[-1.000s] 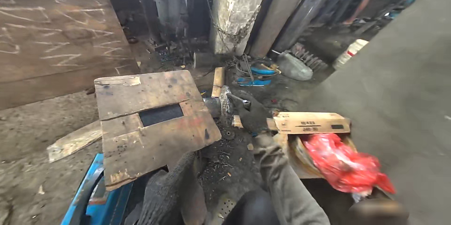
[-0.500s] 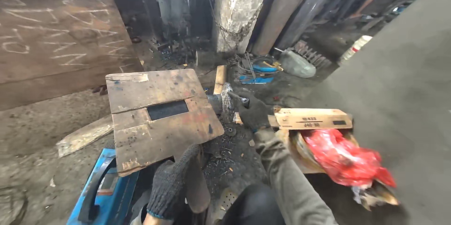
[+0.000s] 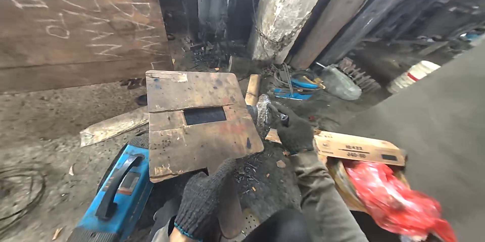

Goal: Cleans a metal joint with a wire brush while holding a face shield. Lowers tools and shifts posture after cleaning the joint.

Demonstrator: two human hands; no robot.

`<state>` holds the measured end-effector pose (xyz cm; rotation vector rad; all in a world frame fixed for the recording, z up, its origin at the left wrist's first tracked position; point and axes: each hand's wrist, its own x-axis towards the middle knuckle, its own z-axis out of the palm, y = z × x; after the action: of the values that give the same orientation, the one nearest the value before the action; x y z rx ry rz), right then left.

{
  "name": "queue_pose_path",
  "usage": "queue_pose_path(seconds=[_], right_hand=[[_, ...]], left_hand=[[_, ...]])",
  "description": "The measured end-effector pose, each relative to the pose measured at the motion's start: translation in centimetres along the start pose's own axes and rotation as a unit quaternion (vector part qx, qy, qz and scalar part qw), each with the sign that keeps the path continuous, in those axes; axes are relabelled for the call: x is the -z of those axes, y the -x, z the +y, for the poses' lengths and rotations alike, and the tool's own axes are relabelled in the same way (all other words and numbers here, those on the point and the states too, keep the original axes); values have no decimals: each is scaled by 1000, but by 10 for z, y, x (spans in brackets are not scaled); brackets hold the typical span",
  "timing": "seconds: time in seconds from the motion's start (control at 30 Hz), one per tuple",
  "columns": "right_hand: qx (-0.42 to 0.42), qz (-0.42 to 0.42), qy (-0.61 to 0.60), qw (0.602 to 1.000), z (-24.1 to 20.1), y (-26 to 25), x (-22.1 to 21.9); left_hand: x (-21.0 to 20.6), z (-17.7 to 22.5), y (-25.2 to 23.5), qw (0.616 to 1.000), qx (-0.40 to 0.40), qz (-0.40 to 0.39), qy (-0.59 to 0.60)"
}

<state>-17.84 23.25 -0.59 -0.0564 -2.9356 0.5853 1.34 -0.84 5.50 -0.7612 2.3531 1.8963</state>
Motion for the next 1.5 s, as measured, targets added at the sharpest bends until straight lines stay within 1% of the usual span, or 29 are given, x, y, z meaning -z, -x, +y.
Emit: queue_pose_path(seconds=[0.07, 0.17, 0.3, 0.4, 0.5, 0.6, 0.67, 0.77, 0.83, 0.87, 0.93, 1.0, 1.2, 1.27, 1.37, 1.4, 1.5], right_hand=[[0, -4, 1, 1000, 4, -6, -5], [34, 10, 6, 999, 10, -8, -8], [40, -11, 33, 999, 1, 0, 0], [24, -16, 37, 999, -8, -7, -1], [39, -7, 30, 999, -4, -5, 1], [56, 5, 35, 998, 0, 10, 1], [55, 15, 31, 998, 0, 9, -1], [29, -23, 33, 999, 4, 3, 2], [44, -40, 43, 997, 8, 8, 6], [60, -34, 46, 997, 10, 13, 4], [91, -12, 34, 995, 9, 15, 1], [100, 6, 23, 995, 7, 11, -6], [88, -8, 23, 996, 1, 20, 7], [90, 5, 6, 996, -3, 19, 4], [45, 7, -59, 997, 2, 24, 4], [34, 23, -91, 995, 9, 31, 5], [-6, 112, -177, 978, 45, 64, 4]], left_hand=[[-1, -2, -1, 1000, 0, -1, 5], [-1, -5, 0, 1000, 13, -6, 6], [5, 4, 1, 999, 28, -10, 22], [1, -7, -2, 1000, 17, -15, 17], [-7, -27, -11, 1000, 16, -14, 21], [-5, -31, -13, 999, 22, -13, 36], [-5, -31, -14, 998, 26, -16, 48], [-7, -27, -13, 997, 22, -36, 65], [-6, -22, -9, 994, 38, -57, 83], [-4, -20, -8, 993, 52, -66, 88], [-2, -18, -8, 990, 80, -70, 89], [-1, -18, -8, 990, 93, -70, 77], [-5, -19, -11, 994, 85, -65, 31], [-5, -19, -11, 995, 80, -58, 30], [-9, -18, -5, 996, 61, -38, 52], [-11, -19, -4, 996, 56, -26, 65], [-14, -25, -9, 995, 22, 16, 97]])
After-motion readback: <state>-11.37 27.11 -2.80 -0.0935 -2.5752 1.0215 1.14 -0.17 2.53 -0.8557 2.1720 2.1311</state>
